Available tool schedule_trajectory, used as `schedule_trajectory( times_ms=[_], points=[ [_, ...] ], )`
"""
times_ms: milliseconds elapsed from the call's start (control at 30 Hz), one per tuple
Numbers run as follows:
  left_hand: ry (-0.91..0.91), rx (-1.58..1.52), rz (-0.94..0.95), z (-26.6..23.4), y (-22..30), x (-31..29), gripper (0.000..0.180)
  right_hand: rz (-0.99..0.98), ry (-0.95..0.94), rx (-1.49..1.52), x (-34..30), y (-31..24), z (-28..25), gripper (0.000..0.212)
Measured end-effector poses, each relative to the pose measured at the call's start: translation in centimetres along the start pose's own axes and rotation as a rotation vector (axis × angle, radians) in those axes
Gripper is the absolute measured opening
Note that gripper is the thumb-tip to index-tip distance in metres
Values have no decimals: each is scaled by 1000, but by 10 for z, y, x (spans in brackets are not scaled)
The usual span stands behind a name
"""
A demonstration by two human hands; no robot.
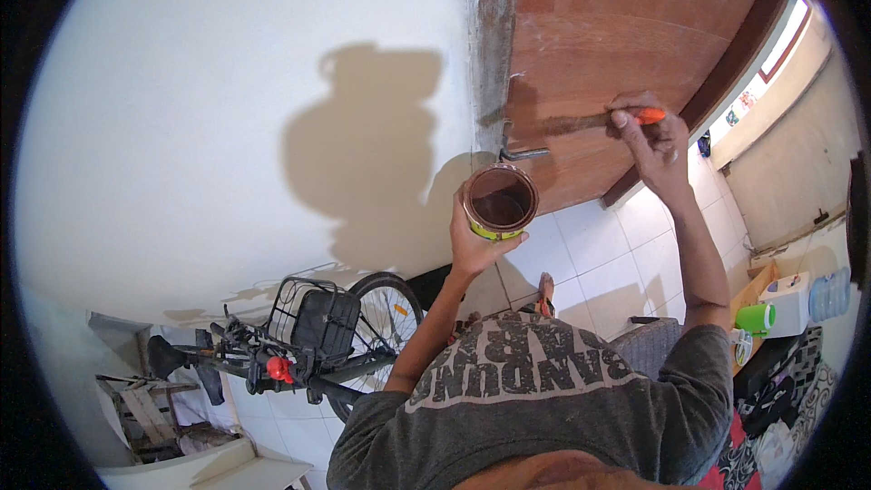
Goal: The person paints the wooden door and its frame using a paintbrush and a can of brown paint.
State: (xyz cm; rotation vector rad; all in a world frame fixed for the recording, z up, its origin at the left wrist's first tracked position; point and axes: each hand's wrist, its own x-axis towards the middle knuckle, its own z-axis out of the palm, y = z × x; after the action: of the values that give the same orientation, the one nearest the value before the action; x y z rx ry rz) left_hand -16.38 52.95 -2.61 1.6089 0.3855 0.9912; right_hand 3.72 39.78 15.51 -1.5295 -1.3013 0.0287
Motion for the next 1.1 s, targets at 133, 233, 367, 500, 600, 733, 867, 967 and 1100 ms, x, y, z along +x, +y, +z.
schedule_trajectory(
  times_ms=[133,233,367,500,600,733,867,967,1100],
  points=[
    [40,56,50,-10,-8,-1,104,-212,32,-135,19,-3,4,18],
    [69,42,77,-12,-8,-5,102,-333,-56,-417,31,2,4,20],
    [49,53,-30,-15,-5,-21,103,-570,-159,-432,51,0,18,22],
    [49,132,-80,-21,-15,-35,104,-664,-30,-491,62,-13,15,20],
    [63,105,-96,-24,-19,-46,105,-615,56,-607,53,-19,3,18],
    [99,77,-125,-24,-18,-56,105,-616,-195,-515,35,8,18,16],
    [65,108,-168,-26,-15,-56,105,-381,-295,-455,37,4,38,17],
    [64,103,-171,-27,-14,-58,105,-362,-232,-586,48,-2,26,15],
    [62,74,-168,-24,-12,-60,105,-830,187,-603,77,-20,5,13]
  ],
)
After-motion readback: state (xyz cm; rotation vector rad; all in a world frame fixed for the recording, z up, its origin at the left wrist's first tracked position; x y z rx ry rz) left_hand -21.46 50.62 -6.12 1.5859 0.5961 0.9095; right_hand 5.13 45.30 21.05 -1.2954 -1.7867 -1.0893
